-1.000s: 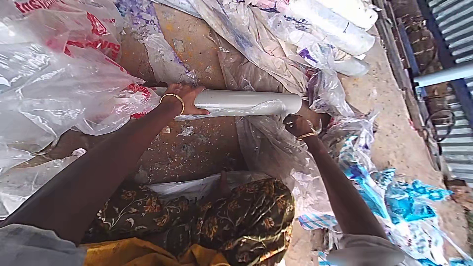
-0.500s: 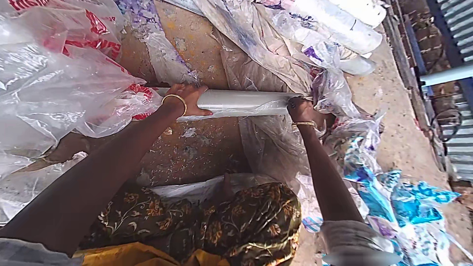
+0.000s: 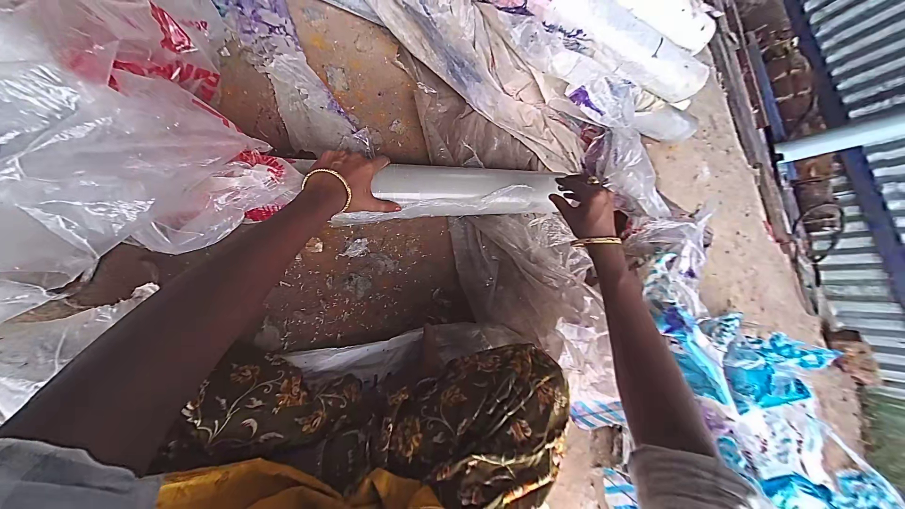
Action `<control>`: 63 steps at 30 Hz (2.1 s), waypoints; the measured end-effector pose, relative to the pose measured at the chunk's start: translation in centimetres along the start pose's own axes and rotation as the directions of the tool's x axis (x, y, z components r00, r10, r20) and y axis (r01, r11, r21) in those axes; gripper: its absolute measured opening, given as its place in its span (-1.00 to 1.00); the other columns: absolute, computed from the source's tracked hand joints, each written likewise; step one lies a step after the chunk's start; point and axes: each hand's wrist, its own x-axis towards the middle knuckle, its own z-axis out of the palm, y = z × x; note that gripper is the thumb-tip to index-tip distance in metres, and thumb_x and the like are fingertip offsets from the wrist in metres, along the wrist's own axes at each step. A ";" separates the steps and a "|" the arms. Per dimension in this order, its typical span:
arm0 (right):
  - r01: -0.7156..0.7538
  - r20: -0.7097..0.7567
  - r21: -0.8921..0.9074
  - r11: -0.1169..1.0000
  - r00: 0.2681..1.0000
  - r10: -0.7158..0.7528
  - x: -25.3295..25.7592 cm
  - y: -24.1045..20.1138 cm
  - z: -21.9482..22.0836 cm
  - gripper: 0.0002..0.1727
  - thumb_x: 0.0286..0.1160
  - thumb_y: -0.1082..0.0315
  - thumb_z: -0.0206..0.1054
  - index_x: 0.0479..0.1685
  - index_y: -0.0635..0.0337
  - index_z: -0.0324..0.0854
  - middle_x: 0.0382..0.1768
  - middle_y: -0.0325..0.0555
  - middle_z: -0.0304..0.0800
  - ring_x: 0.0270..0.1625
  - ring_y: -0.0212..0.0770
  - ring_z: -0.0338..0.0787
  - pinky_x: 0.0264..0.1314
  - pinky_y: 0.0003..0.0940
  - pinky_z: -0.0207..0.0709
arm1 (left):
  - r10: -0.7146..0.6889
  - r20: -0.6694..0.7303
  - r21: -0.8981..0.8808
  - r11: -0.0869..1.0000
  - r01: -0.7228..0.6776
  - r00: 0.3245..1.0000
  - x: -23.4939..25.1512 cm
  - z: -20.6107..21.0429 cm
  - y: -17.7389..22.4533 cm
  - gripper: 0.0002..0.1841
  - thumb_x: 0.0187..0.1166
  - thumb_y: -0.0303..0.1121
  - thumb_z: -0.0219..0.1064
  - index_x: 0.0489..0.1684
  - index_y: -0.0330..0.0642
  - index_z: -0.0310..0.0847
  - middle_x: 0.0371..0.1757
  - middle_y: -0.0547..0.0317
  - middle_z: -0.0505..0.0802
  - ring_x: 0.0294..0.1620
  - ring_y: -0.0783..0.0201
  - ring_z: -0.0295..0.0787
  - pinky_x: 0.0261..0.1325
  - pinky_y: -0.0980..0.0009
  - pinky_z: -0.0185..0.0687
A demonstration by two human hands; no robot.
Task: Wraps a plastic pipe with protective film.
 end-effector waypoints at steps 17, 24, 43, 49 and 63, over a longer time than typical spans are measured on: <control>0.217 0.389 0.079 0.973 0.892 -0.231 -10.4 -4.8 5.2 -0.76 0.44 0.55 0.31 -0.05 0.49 0.80 0.03 0.44 0.83 0.22 0.43 0.79 0.32 0.27 0.58 | 0.011 0.032 -0.052 0.999 -0.009 0.999 0.9 -1.2 -0.7 -0.05 0.31 0.46 0.41 0.63 -0.01 0.47 0.26 -0.28 0.81 0.33 -0.31 0.72 0.35 -0.35 0.45; -0.100 0.020 0.117 0.988 0.995 0.098 1.6 -3.1 4.4 -0.62 0.61 0.42 0.37 0.27 0.55 0.66 0.26 0.49 0.70 0.27 0.32 0.77 0.41 0.09 0.58 | 0.009 -0.002 -0.027 1.000 -0.009 1.000 0.4 -0.6 -0.2 -0.07 0.29 0.45 0.43 0.59 0.00 0.48 0.16 -0.31 0.83 0.25 -0.34 0.75 0.29 -0.35 0.48; 0.357 -0.022 -0.106 0.928 0.932 -0.362 -1.9 -5.7 2.3 -0.65 0.43 0.49 0.41 0.13 0.55 0.72 0.15 0.49 0.74 0.25 0.48 0.72 0.32 0.23 0.57 | 0.024 0.027 -0.058 0.998 -0.022 0.999 1.0 -0.8 -0.9 -0.04 0.27 0.50 0.41 0.55 -0.06 0.52 0.20 -0.27 0.83 0.30 -0.29 0.73 0.36 -0.31 0.45; 0.376 0.047 -0.040 0.926 0.926 -0.375 1.4 -8.0 8.7 -0.81 0.44 0.58 0.37 -0.09 0.60 0.69 -0.03 0.54 0.76 0.15 0.54 0.76 0.20 0.29 0.60 | 0.024 0.034 -0.041 0.999 -0.023 0.999 1.0 -1.2 -0.7 -0.05 0.31 0.47 0.40 0.57 -0.07 0.51 0.19 -0.32 0.82 0.28 -0.35 0.73 0.31 -0.35 0.46; 0.198 0.267 0.184 0.963 0.933 -0.243 -14.6 -10.8 5.5 -0.55 0.35 0.32 0.38 0.08 0.58 0.72 -0.04 0.46 0.83 -0.02 0.34 0.86 0.10 0.14 0.69 | 0.078 0.044 -0.113 0.991 -0.073 0.996 2.3 -1.0 -2.1 -0.10 0.27 0.50 0.39 0.37 -0.11 0.62 0.14 -0.25 0.83 0.30 -0.26 0.72 0.40 -0.34 0.38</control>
